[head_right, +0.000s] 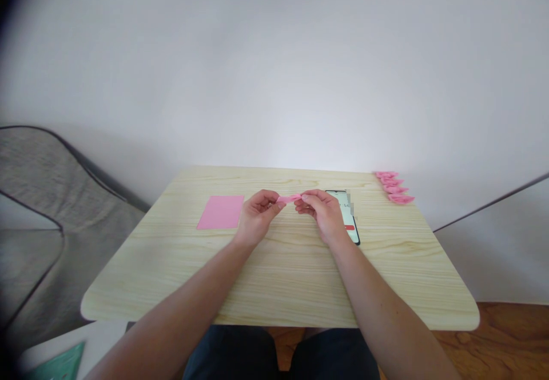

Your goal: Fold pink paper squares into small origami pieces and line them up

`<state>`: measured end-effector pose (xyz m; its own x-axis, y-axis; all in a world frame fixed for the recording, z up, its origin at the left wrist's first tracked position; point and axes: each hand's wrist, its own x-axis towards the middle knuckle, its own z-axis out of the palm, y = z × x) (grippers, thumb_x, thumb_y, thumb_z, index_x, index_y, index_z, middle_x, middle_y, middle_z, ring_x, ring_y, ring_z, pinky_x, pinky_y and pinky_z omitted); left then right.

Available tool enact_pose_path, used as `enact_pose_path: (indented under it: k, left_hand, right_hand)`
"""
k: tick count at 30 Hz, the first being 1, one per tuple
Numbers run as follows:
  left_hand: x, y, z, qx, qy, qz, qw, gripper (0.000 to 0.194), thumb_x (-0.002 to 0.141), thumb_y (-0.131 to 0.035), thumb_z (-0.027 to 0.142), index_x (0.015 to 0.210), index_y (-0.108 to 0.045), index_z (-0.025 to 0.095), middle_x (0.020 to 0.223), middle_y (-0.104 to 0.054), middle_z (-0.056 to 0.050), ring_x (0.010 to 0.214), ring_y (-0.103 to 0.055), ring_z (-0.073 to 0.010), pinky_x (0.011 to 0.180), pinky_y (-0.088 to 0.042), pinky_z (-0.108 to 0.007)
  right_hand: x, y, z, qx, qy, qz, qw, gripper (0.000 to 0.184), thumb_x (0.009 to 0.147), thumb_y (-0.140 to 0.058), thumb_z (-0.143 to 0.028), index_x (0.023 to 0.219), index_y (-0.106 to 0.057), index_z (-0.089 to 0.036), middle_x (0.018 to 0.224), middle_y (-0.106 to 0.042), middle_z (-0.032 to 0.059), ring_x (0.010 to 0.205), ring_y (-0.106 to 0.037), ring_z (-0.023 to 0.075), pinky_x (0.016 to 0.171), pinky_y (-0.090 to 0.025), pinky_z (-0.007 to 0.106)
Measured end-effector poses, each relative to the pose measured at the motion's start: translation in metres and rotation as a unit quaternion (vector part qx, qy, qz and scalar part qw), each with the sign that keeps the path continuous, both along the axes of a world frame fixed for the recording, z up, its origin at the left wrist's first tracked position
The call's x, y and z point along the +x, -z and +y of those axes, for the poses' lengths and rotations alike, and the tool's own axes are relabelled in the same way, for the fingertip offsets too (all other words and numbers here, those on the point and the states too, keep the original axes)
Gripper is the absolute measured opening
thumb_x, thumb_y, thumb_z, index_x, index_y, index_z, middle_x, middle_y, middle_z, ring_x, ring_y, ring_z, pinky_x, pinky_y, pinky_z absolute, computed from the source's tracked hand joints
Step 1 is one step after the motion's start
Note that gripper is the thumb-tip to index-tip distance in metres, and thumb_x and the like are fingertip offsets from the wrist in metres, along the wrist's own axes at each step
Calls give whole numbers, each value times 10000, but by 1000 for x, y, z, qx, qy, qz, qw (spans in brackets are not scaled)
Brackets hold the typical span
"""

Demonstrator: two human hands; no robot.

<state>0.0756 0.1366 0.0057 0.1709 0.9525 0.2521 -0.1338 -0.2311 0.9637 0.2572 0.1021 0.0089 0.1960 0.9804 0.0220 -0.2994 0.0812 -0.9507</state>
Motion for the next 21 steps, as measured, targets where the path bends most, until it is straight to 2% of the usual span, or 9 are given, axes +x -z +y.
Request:
enact_pose_path:
  k: [4, 11, 16, 21]
  left_hand:
    - [-1, 3, 1, 20, 4, 10, 1000, 178, 792, -818, 345, 839, -723, 202, 851, -707, -22, 790, -627, -150, 752, -483, -283]
    - [-2, 8, 0, 66, 12, 46, 997, 125, 850, -777, 328, 868, -733, 213, 880, -729, -30, 843, -656, -169, 781, -494, -300]
    - [-1, 7, -3, 83, 14, 59, 995, 60, 859, -753, 276, 867, -733, 220, 876, -731, -19, 846, -657, -167, 805, -476, -308]
    - [-2, 3, -4, 71, 10, 65, 995, 50, 839, -745, 266, 849, -730, 219, 861, -726, -16, 842, -652, -175, 801, -471, -314]
  right_hand:
    - [-1, -5, -2, -17, -22, -7, 1000, 206, 804, -799, -410, 825, -771, -207, 798, -782, 58, 680, -699, 182, 706, -603, 342]
    - [-1, -6, -2, -49, -33, 23, 998, 134, 719, -823, -296, 792, -767, -199, 722, -746, 41, 675, -690, 186, 584, -576, 298]
    - [0, -8, -4, -48, -42, -28, 998, 81, 719, -772, -256, 704, -728, -190, 640, -671, 12, 594, -604, 147, 528, -533, 270]
    - [4, -6, -2, -63, -30, -98, 993, 131, 735, -797, -311, 746, -744, -192, 653, -695, 18, 576, -615, 149, 533, -545, 279]
